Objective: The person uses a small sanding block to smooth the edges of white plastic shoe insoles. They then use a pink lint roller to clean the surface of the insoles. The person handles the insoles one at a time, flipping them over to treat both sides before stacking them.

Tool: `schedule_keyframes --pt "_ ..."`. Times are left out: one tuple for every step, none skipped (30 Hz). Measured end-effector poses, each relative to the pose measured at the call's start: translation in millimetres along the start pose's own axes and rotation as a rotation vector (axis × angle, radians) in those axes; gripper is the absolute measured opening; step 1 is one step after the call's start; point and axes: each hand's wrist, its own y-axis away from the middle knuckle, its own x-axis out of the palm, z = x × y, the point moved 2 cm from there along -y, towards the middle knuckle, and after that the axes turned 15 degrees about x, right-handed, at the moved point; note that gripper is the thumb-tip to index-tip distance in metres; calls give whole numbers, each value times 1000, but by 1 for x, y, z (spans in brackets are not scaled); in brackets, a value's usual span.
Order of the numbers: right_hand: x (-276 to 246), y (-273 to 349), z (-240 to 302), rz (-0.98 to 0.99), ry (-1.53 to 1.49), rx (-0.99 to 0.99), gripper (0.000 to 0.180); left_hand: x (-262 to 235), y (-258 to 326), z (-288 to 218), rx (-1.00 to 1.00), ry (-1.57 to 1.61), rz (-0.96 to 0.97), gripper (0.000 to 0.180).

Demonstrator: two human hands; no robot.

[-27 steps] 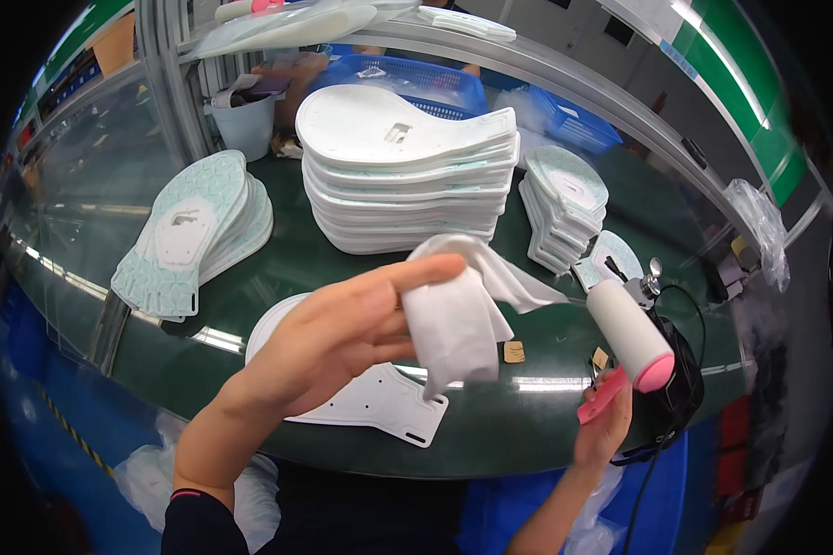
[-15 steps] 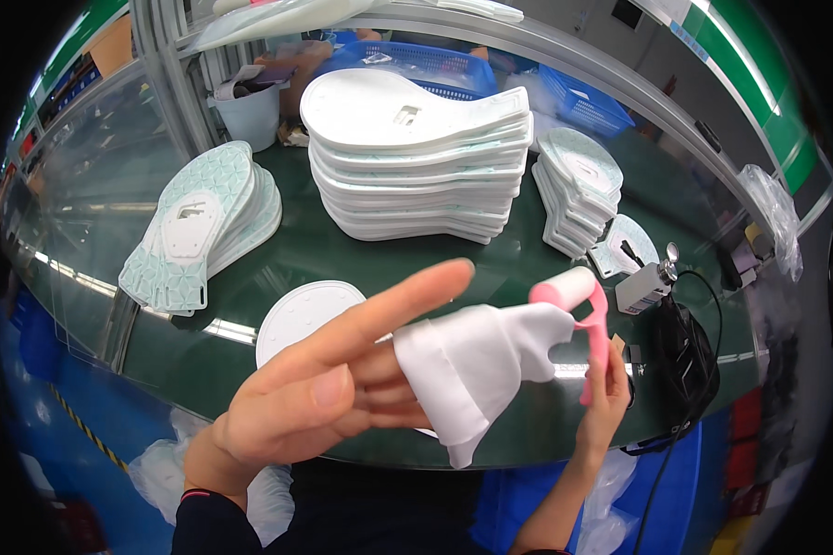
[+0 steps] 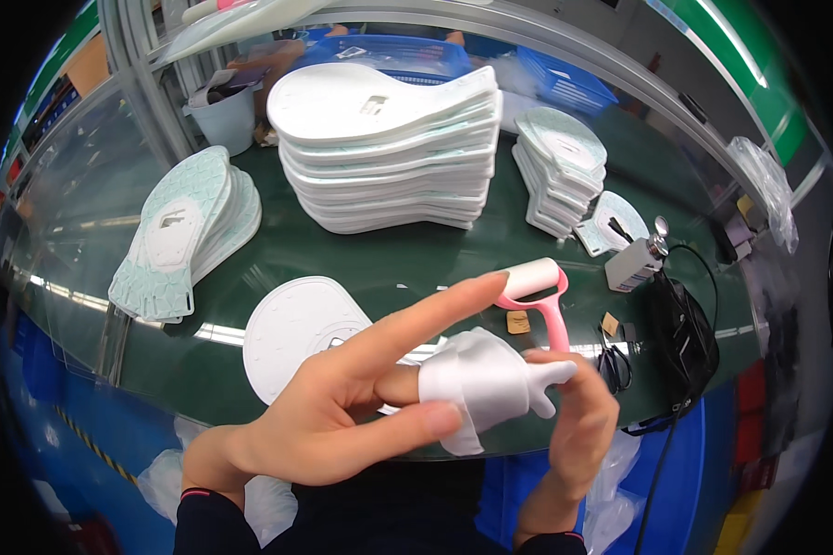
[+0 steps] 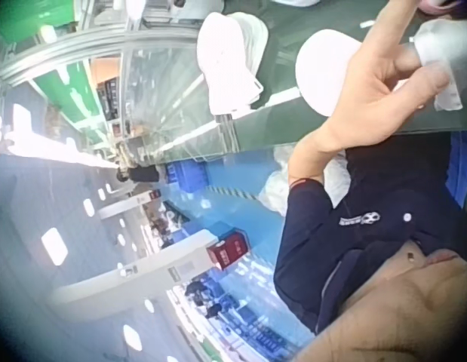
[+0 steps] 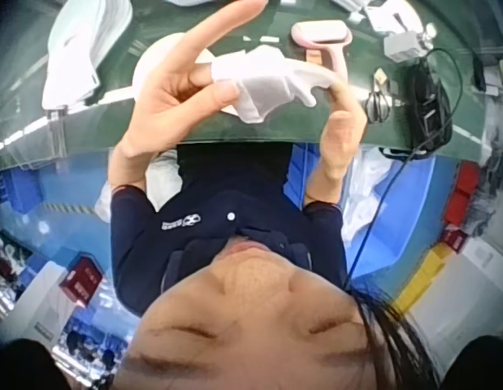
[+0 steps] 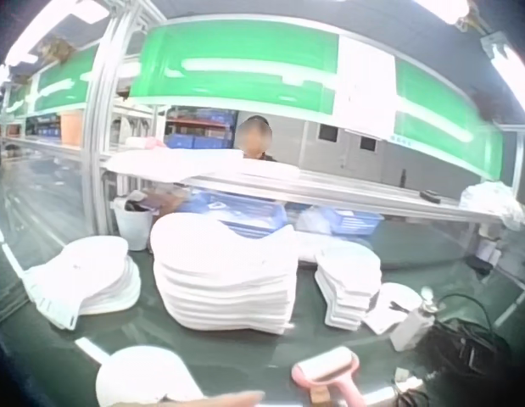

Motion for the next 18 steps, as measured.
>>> schedule_keyframes --pt "2 3 6 -61 20 25 31 0 -4 -1 -10 -120 86 76" --pt "5 7 11 -121 38 50 31 1 -5 0 22 -184 131 72" --pt "5 9 15 -181 56 76 33 2 -6 0 55 -246 173 69" --pt "0 11 18 -279 16 63 31 5 -3 2 126 -256 171 64" --pt "-4 11 20 -377 -24 50 31 6 0 3 159 -246 155 61" --pt "-9 10 22 -475 -64 37 30 7 2 4 194 -237 137 58" --pt "-16 10 22 -569 -72 8 29 8 4 5 191 -203 108 57" --pt "-24 11 20 -625 -156 -7 25 8 5 7 187 -169 78 56" --pt "-30 12 20 -654 -298 2 25 8 4 10 223 -149 70 55" --pt "-37 13 21 -678 -443 5 25 8 4 11 208 -157 73 54" --pt "-45 14 22 -710 -528 -6 25 8 3 11 194 -165 76 54" --pt "-52 15 23 -742 -614 -20 27 10 1 13 179 -173 80 54" --pt "-59 15 23 -792 -695 -43 28 15 0 13 133 -160 5 52" --pt "-71 17 23 -676 -733 -78 28 17 -1 16 100 -136 -1 50" --pt "-75 18 24 -703 -716 -105 29 19 -1 18 66 -112 -6 49" --pt "-79 21 25 -729 -699 -130 31 20 -1 21 31 -89 -13 48" --pt "-82 23 26 -746 -631 -151 32 23 -1 24 21 -118 8 43" --pt "-83 26 28 -763 -561 -171 33 27 -2 27 -19 -88 16 42"
